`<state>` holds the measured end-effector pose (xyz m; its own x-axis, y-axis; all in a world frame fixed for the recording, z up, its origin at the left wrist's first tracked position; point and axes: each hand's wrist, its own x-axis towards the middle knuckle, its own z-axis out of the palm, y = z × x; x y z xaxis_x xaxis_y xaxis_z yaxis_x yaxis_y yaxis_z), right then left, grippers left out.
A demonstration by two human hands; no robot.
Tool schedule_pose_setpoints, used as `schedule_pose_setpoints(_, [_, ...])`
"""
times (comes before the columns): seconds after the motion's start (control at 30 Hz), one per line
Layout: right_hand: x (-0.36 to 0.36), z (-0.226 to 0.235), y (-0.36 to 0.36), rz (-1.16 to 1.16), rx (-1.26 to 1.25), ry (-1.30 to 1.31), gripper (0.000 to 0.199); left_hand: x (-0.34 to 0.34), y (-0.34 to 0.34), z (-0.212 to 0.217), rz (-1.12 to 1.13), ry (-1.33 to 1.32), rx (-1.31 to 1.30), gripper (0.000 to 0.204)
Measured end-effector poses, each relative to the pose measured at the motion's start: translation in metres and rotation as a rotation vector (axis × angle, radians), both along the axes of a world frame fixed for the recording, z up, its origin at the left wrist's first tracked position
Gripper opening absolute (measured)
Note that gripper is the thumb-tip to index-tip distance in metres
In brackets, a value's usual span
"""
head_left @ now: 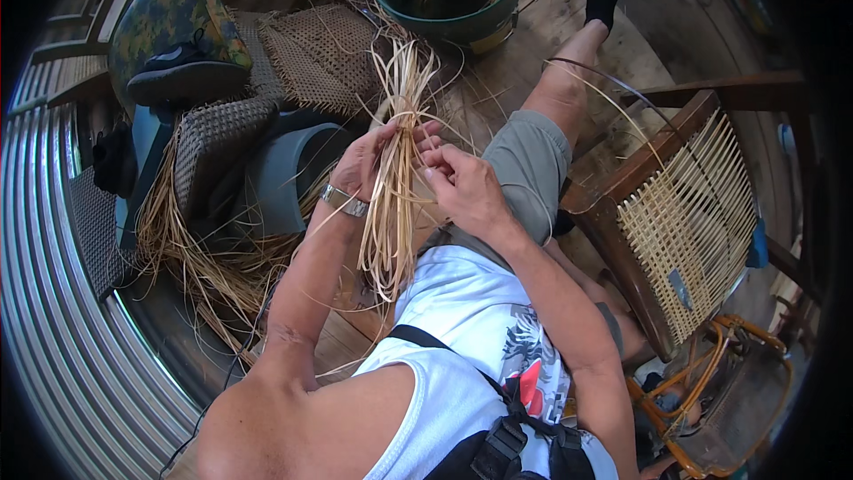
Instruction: Repairing a chair seat by weaving thin bamboo strips into a grid pattern and securing them to the wooden frame.
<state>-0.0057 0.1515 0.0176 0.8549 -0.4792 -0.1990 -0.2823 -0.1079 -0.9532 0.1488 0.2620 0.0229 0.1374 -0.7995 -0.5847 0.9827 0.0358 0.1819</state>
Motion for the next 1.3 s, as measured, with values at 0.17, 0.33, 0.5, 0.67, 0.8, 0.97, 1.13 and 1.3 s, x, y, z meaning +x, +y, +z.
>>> schedule_pose_setpoints(0.17, [0.002,0.001,-0.009,-0.052,0.165,0.062,0.013,0.0,0.003,-0.007,0.035,-0.082,0.03,0.041])
schedule_pose_setpoints(0.33, [0.002,-0.018,-0.02,0.026,0.622,0.221,0.015,-0.002,0.002,-0.004,0.024,-0.068,0.062,0.037])
schedule_pose_setpoints(0.5, [-0.004,-0.026,-0.025,0.06,0.922,0.124,0.013,-0.003,0.006,-0.009,0.012,-0.062,0.074,0.036])
schedule_pose_setpoints(0.67, [-0.019,0.004,-0.038,0.189,0.878,0.002,0.014,0.012,0.011,-0.03,0.032,-0.128,0.196,0.02])
schedule_pose_setpoints(0.8, [-0.069,0.031,-0.064,-0.028,0.799,-0.311,0.015,0.05,0.036,-0.082,0.111,-0.21,0.269,0.015])
schedule_pose_setpoints(0.97, [-0.16,0.074,-0.107,-0.472,1.107,-0.829,0.012,0.067,0.037,-0.081,0.184,-0.232,0.394,0.012])
schedule_pose_setpoints(1.13, [-0.275,0.1,-0.161,-0.714,0.83,-0.81,0.01,0.086,0.049,-0.09,0.157,-0.384,0.523,0.014])
schedule_pose_setpoints(1.3, [-0.505,0.08,-0.228,-1.314,0.596,-0.97,0.013,0.099,0.04,-0.105,0.152,-0.76,0.669,0.007])
